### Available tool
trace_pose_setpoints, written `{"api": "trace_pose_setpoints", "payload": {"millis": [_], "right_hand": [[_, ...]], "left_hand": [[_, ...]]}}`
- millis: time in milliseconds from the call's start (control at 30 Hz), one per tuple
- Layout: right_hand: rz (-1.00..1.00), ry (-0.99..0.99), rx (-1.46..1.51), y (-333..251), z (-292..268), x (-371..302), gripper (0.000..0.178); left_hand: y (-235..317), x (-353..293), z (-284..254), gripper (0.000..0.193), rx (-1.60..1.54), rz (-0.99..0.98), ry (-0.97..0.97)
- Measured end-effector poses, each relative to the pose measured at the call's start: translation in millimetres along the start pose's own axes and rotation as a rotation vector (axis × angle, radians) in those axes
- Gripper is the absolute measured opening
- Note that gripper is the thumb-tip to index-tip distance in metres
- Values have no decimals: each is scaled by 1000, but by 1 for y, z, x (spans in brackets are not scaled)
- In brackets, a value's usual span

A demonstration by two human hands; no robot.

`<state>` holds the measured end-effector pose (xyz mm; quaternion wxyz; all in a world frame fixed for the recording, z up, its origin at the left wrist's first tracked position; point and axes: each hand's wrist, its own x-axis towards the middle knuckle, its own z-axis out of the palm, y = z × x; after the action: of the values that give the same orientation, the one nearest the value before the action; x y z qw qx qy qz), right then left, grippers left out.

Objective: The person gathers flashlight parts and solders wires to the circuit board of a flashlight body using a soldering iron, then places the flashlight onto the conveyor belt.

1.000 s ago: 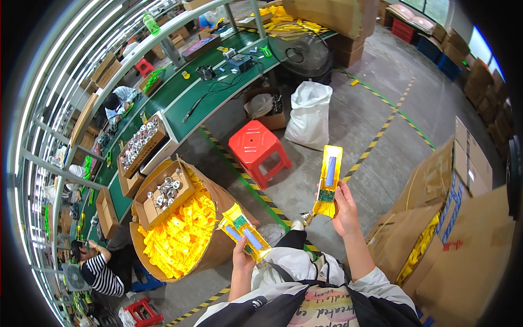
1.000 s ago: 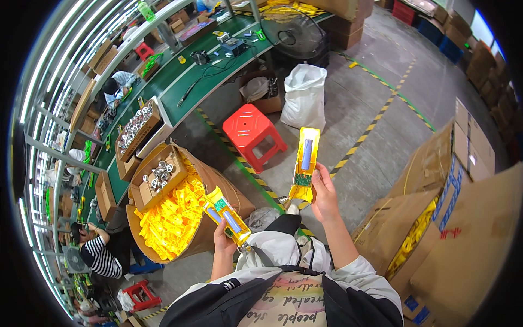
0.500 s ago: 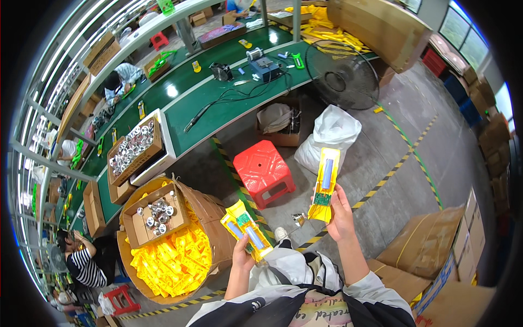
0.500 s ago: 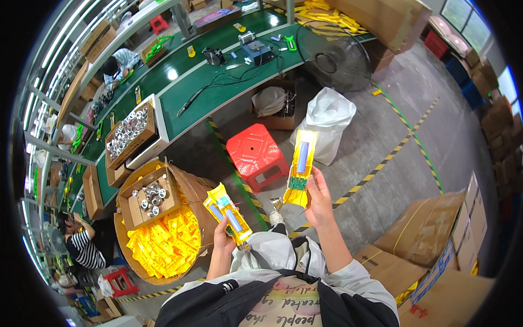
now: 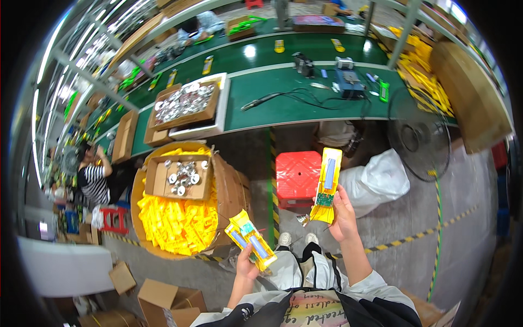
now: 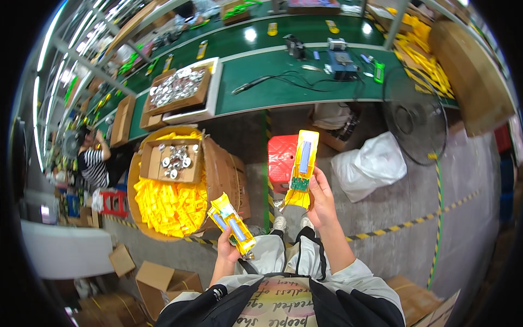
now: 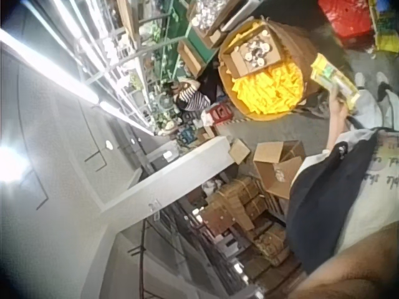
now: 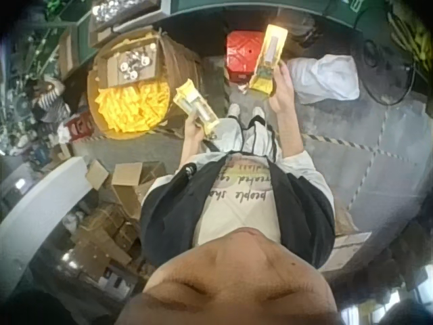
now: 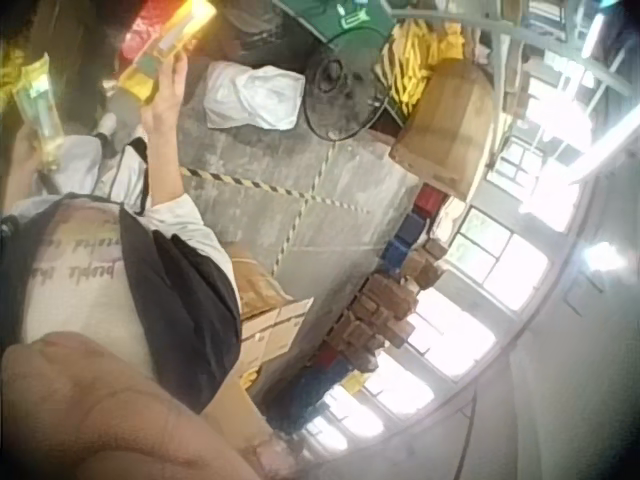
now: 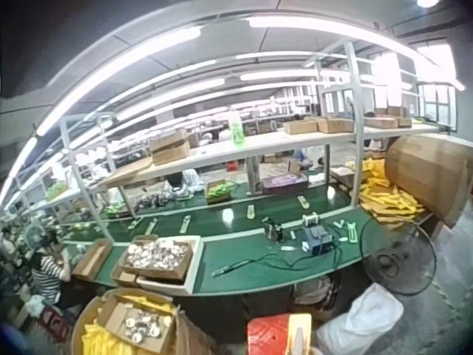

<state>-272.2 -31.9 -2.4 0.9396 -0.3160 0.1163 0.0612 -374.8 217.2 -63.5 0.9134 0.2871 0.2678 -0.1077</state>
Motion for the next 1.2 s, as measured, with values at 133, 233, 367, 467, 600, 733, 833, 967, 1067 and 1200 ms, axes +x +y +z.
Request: {"api": "trace_pose_setpoints", "payload": {"millis": [133, 233, 367, 467, 600, 733, 833, 967, 1067, 1200], "right_hand": [[136, -115, -32, 14, 14, 17, 37], [230, -200, -63, 32, 34, 12, 37], [357, -339, -86, 62, 71, -6, 37], [411, -387, -134, 94, 96, -28, 39], [422, -499, -141, 149, 130, -63, 38], [411, -497, -210, 212, 168, -110, 38], [376, -518, -183, 257, 195, -144, 37], [426, -522, -162, 311, 226, -176, 35], [433, -575, -158, 340, 247, -198, 35], [462, -590, -143, 362, 276, -217, 36]], "left_hand": [[-14, -36, -6, 46, -74, 131, 149], [-23, -68, -26, 45, -187, 196, 125], [-28, -102, -44, 46, -286, 324, 219], [-28, -122, -74, 46, -367, 380, 252], [-15, -158, -126, 41, -433, 449, 208], [13, -211, -196, 40, -485, 532, 255], [39, -259, -241, 40, -472, 614, 323], [66, -312, -301, 44, -447, 731, 385], [83, -344, -324, 44, -497, 823, 411], [96, -363, -348, 45, -514, 858, 443]]}}
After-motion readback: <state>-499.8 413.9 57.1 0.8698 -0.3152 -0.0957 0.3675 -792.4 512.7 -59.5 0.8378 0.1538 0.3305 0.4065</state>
